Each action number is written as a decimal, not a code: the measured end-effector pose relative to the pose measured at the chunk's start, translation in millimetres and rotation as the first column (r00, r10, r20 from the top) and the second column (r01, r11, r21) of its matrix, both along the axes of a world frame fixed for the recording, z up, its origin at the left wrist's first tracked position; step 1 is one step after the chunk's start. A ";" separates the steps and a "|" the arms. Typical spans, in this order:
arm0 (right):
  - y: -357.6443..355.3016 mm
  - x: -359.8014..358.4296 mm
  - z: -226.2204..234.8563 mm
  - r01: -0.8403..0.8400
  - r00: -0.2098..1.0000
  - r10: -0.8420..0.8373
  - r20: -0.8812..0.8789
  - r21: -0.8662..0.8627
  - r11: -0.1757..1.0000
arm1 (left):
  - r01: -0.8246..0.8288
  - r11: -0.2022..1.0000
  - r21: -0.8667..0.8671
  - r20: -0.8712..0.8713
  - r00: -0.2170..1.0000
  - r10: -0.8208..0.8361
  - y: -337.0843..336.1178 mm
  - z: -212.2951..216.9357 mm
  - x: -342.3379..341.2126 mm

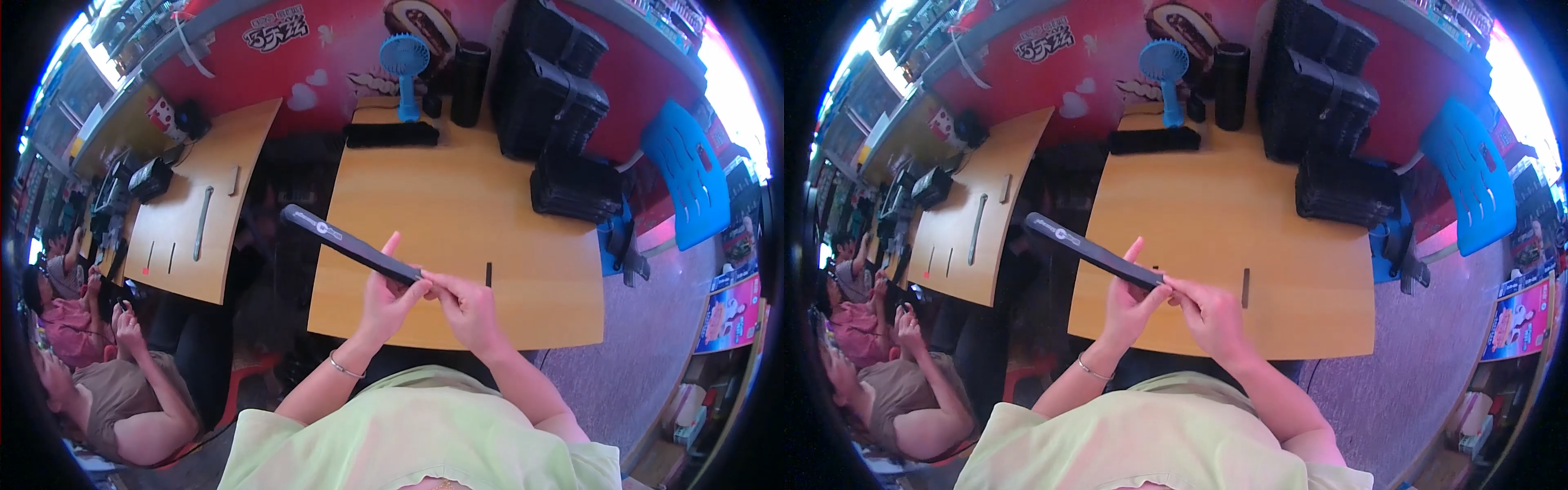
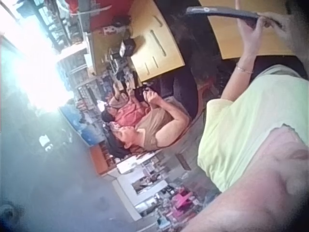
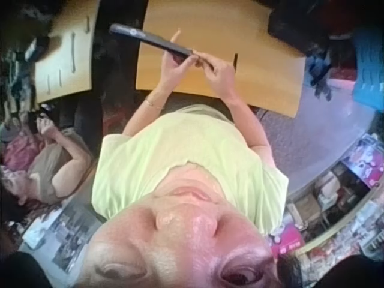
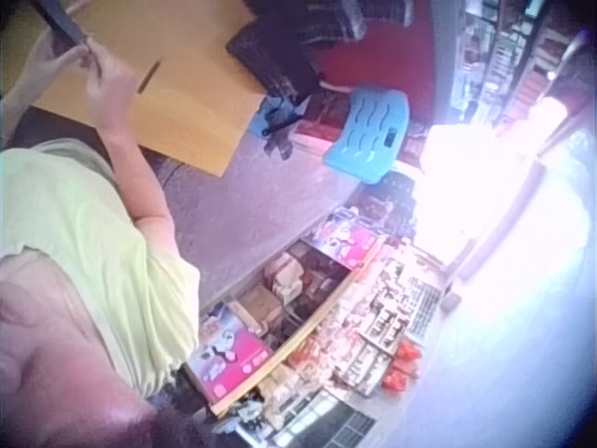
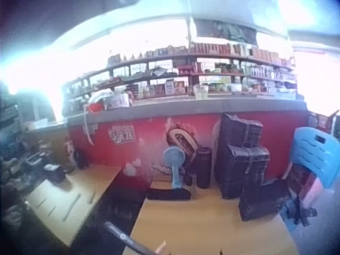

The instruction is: Assemble small black straps by folding ends and securing components before organizing them on a table.

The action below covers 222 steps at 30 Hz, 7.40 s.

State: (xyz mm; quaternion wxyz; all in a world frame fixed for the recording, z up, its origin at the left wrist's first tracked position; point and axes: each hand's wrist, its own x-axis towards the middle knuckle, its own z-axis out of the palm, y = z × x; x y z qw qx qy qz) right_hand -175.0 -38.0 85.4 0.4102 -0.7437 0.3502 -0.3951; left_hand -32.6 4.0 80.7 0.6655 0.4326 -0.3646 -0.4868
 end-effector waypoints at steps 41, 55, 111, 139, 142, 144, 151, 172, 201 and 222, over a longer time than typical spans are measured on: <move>-40.2 -31.2 61.0 0.244 0.949 -0.298 -0.099 -0.364 0.899 | 0.730 0.620 0.287 -0.120 0.670 -0.733 37.1 -19.7 6.1; 7.6 -41.4 52.4 -0.091 0.916 -0.056 -0.396 -0.342 0.935 | 0.189 0.957 0.219 -0.274 0.953 -0.126 14.7 -12.0 11.0; -176.0 -72.8 57.8 0.257 0.948 -0.305 -0.095 -0.339 0.905 | 0.625 0.742 0.244 -0.481 0.742 -0.467 121.1 -12.7 94.1; -129.8 -103.6 -71.9 0.221 0.755 -0.396 -0.523 -0.365 0.904 | 0.433 0.901 -0.033 -0.758 0.577 -0.305 61.3 -34.1 22.7; -122.0 -96.9 -60.8 0.187 0.720 -0.422 -0.550 -0.432 0.882 | 0.367 0.930 -0.002 -0.672 0.688 -0.273 48.6 -28.5 12.0; -107.0 -85.5 -42.1 0.234 0.853 -0.371 -0.368 -0.365 0.901 | 0.325 0.945 0.028 -0.672 0.706 -0.223 42.4 -21.4 7.0; -8.5 -33.7 34.9 -0.042 0.945 0.006 -0.328 -0.104 0.994 | 0.217 0.975 -0.036 -0.564 0.801 -0.199 21.5 -21.3 6.4; 26.0 -17.5 19.4 -0.049 0.946 -0.083 -0.315 -0.390 0.920 | -0.115 0.993 -0.032 -0.420 0.903 0.091 22.4 -14.0 -9.3; 25.0 12.7 11.6 -0.245 0.915 0.007 0.402 0.543 0.803 | -0.256 0.861 -0.439 0.323 0.849 0.418 6.3 -11.8 -8.5; 6.9 11.1 -16.7 0.028 0.998 -0.022 -0.056 0.110 0.994 | -0.206 0.978 0.041 -0.074 0.975 0.208 5.1 -23.4 -21.9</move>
